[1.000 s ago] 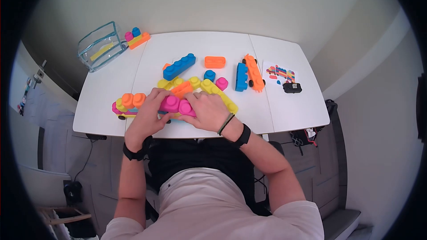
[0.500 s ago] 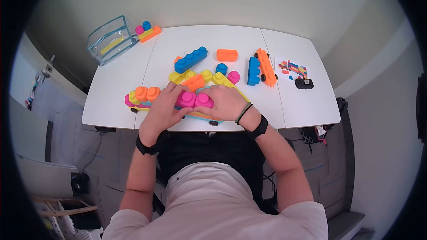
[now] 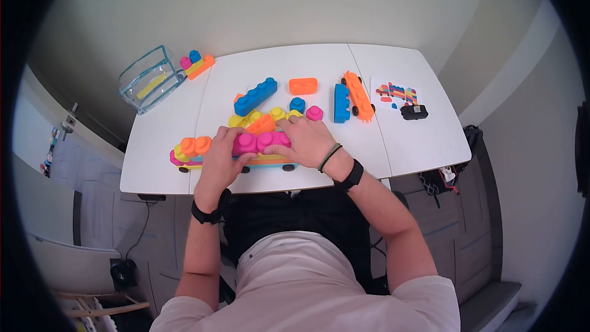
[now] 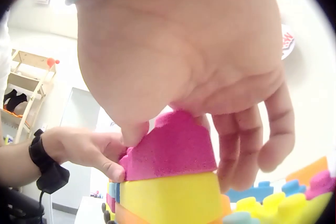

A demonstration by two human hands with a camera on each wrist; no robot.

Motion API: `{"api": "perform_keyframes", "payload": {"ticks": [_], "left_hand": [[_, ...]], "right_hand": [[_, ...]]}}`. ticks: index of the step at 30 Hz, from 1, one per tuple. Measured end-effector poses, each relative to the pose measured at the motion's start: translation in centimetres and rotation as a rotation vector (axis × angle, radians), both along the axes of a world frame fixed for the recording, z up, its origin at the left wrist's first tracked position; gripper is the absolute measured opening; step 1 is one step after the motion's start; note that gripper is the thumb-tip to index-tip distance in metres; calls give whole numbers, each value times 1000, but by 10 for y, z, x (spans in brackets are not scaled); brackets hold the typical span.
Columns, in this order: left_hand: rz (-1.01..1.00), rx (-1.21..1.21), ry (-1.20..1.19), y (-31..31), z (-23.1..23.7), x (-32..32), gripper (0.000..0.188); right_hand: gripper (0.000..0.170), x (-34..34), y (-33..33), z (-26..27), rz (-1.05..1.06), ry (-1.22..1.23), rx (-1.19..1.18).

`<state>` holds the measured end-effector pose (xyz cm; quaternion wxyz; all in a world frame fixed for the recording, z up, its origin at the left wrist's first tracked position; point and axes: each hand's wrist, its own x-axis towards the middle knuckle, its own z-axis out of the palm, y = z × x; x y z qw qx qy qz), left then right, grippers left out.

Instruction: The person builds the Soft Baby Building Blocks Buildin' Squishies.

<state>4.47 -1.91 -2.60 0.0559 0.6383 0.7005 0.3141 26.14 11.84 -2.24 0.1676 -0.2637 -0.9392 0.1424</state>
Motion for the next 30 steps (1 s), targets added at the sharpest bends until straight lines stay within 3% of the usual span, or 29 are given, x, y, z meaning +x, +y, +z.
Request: {"api": "perform_keyframes", "payload": {"ticks": [7,9,11,15,16,18,21,24,26,30], "left_hand": [[-61,-29,-98,5,1,-14,57],[-103,15,-75,4,1,-12,37],[-94,-28,-151,9,-3,-20,33],[-60,-25,-182,20,-11,-33,46],[-70,-29,-180,24,-8,-34,46],[-45,181,-126,32,-3,-34,46],[-15,201,-103,42,-1,-45,44],[-22,89,-168,49,1,-55,42],[-33,39,-163,52,1,-57,42],[-45,20,-98,63,-1,-60,46]], "right_hand": [[64,-1,0,-7,36,-38,-116],[63,4,0,-5,35,-30,-116],[66,5,0,-4,40,-36,-133],[62,0,-11,-18,-9,-18,-124],[59,-1,-18,-22,16,79,-55],[63,-6,-27,-32,22,173,-6],[75,-3,-29,-45,111,208,188],[76,0,-34,-40,117,168,192],[89,1,-35,-45,127,192,208],[89,6,-39,-45,146,193,153]]}}
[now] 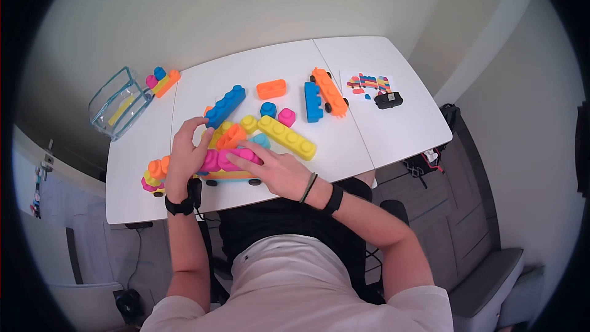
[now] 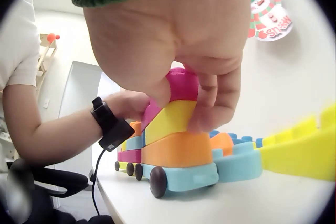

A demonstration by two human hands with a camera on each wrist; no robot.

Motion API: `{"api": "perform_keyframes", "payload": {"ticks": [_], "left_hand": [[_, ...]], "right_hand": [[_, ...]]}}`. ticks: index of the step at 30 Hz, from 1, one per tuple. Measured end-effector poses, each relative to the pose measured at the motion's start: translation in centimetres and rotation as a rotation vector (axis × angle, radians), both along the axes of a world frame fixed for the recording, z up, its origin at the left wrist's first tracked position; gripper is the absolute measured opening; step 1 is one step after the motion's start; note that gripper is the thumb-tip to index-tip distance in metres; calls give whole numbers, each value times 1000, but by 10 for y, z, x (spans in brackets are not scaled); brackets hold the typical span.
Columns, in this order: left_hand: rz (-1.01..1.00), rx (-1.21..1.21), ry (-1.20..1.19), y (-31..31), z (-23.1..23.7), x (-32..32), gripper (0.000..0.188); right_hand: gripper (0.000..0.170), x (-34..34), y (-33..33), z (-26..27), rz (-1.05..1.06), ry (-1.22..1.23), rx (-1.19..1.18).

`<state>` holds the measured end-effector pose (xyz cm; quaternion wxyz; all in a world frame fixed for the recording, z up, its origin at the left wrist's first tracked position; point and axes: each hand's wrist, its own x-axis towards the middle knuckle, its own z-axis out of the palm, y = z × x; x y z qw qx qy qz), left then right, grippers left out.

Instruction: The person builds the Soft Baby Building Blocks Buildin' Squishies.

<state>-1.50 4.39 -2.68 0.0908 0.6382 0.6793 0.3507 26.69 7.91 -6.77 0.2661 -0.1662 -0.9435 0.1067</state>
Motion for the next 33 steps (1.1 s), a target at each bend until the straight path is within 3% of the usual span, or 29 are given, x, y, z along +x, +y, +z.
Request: {"api": "perform_keyframes", "payload": {"ticks": [2,5,8,12,14,17,21,24,26,29,31,33], "left_hand": [[-15,-2,6,7,-10,0,49],[60,-14,221,8,-13,-3,64],[41,-155,113,15,-10,5,81],[-26,-204,15,28,-17,-11,80],[-92,-340,3,30,-8,-8,85],[37,-467,30,21,14,13,74],[-32,-431,14,31,1,4,81],[125,-404,34,35,0,11,80],[80,-385,43,46,-10,0,98],[30,-486,20,48,1,1,94],[55,-400,104,52,1,0,83],[19,-602,-52,58,14,0,70]], "right_hand": [[88,6,-5,8,-41,-32,-35],[86,6,-3,4,-34,25,-18],[77,9,-3,4,-29,14,-12],[76,11,-5,11,-39,-9,-43],[76,9,-6,12,-44,-52,-54],[75,7,-5,6,-65,-61,-66],[72,8,-8,7,-71,-24,-77],[77,6,-5,2,-63,41,-19],[82,4,-6,0,-70,81,26],[81,6,-8,2,-80,91,-7],[71,6,-8,5,-82,20,-84],[71,6,-8,5,-93,15,-68]]}}
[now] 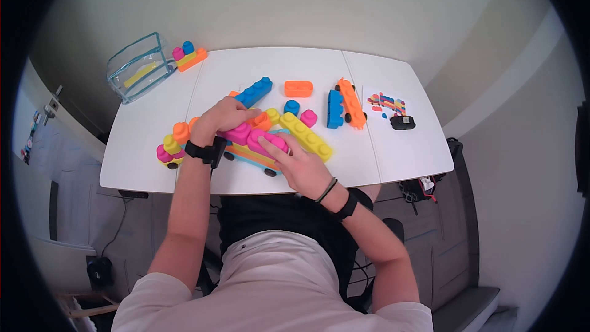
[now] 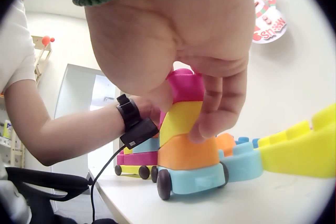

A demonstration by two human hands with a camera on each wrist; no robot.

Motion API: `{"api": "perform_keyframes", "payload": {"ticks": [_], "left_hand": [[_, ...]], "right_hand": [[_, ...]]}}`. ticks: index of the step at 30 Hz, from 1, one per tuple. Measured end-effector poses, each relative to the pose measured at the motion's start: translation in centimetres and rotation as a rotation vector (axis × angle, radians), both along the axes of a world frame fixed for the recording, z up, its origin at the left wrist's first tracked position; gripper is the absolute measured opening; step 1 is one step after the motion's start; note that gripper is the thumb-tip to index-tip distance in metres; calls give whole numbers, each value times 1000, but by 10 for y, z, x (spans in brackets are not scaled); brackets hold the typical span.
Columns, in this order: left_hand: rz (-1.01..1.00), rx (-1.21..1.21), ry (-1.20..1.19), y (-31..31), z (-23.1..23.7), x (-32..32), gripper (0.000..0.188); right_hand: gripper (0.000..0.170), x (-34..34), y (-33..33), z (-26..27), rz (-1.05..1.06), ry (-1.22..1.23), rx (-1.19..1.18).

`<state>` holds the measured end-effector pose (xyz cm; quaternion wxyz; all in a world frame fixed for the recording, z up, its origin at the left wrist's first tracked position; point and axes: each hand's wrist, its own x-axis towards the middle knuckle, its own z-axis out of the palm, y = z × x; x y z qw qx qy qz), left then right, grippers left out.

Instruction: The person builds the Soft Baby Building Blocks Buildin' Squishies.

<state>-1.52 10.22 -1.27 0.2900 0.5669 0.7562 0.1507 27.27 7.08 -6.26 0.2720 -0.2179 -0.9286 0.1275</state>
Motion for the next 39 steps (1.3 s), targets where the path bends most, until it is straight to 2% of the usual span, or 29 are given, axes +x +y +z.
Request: {"api": "perform_keyframes", "payload": {"ticks": [5,7,9,10,12,16,19,22,26,29,31,32,34,35,36,38,39], "left_hand": [[31,84,33,0,-5,0,59],[22,152,49,-6,-18,1,57],[101,523,249,-15,-34,4,55],[84,526,247,-18,-31,7,55],[136,436,33,-25,-22,11,55],[135,585,74,-36,-25,13,50],[85,748,-59,-50,-2,22,37],[111,827,-185,-69,23,25,29],[179,921,-157,-90,34,31,25],[213,974,-214,-95,32,23,17],[19,991,-419,-93,17,10,14],[23,983,-413,-94,18,11,14],[-66,1030,-769,-96,20,21,22],[-60,1027,-765,-98,20,23,22],[-118,1027,-824,-99,21,24,19],[-167,1030,-875,-104,22,20,16],[-141,949,-912,-107,23,17,20]], "right_hand": [[74,2,0,2,-23,-22,-12],[78,3,2,1,14,71,43],[78,3,5,2,20,71,26],[79,5,5,3,38,64,2],[76,7,5,9,29,52,-15],[65,7,14,19,41,91,60],[57,4,20,14,41,114,135],[52,7,21,23,70,57,48],[48,10,28,41,75,90,20],[49,7,36,52,-132,333,-71],[54,7,35,64,-191,368,-76],[54,7,37,68,-188,371,-87],[60,7,41,73,-52,374,110],[62,5,43,75,-11,393,168],[62,5,42,75,-5,394,162],[60,6,39,76,114,301,-148],[57,5,37,78,121,304,-127]]}}
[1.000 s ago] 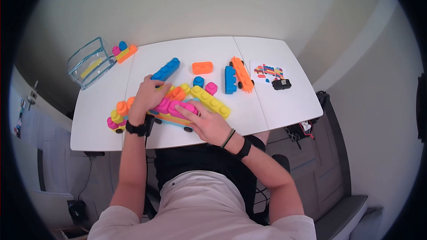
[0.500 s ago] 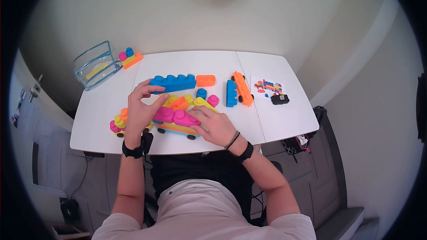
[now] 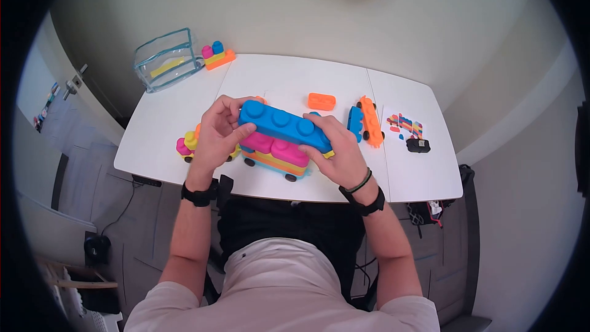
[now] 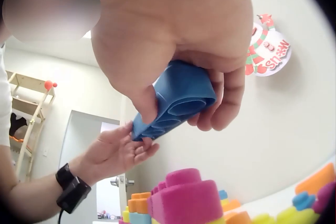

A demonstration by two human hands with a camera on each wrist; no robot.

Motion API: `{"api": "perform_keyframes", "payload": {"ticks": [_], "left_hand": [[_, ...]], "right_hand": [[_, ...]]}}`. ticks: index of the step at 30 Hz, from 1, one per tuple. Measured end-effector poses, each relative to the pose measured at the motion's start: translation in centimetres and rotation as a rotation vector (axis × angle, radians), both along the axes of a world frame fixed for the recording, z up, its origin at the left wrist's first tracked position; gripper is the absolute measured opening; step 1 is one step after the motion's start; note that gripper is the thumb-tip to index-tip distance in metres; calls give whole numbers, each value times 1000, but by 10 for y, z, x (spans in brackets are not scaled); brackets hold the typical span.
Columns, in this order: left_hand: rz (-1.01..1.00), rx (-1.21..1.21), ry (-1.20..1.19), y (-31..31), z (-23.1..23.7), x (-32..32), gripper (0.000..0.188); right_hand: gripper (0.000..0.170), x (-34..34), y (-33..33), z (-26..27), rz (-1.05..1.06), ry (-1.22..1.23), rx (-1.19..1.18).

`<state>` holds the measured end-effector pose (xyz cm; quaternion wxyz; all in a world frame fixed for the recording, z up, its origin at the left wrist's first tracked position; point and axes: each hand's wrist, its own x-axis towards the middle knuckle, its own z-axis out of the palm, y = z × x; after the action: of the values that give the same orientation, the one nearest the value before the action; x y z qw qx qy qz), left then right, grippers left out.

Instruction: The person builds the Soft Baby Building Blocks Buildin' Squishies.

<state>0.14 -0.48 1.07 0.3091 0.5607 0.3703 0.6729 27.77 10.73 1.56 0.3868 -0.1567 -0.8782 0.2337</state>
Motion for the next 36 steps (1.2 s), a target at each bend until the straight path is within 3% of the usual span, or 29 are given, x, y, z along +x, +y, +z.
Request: {"api": "perform_keyframes", "payload": {"ticks": [2,4,8,10,13,22,24,28,31,33,36], "left_hand": [[-18,-81,-23,-5,1,-5,26],[49,-232,295,-11,5,-12,40],[61,-199,382,-9,-3,-26,45],[265,-253,749,-14,-5,-29,46],[370,-277,940,-17,0,-29,46],[239,-486,708,-16,9,-34,44],[243,-348,766,-15,-1,-42,46],[212,-369,707,-14,-4,-43,44],[246,-481,771,-15,10,-26,43],[357,-685,937,-16,27,-5,44],[200,-594,1090,-11,45,-11,48]], "right_hand": [[57,0,-2,-3,8,-17,23],[58,-6,-5,-7,17,-25,51],[66,-20,-15,-20,-11,-36,36],[75,-24,-17,-27,-26,-67,49],[75,-26,-15,-38,-16,-90,103],[73,-27,-19,-45,-45,-170,146],[74,-29,-18,-47,-41,-184,154],[74,-27,-15,-47,-34,-191,117],[73,-22,-19,-35,-65,-266,64],[71,-15,-22,-25,-103,-334,22],[69,-5,-12,-16,-146,-393,-20]]}}
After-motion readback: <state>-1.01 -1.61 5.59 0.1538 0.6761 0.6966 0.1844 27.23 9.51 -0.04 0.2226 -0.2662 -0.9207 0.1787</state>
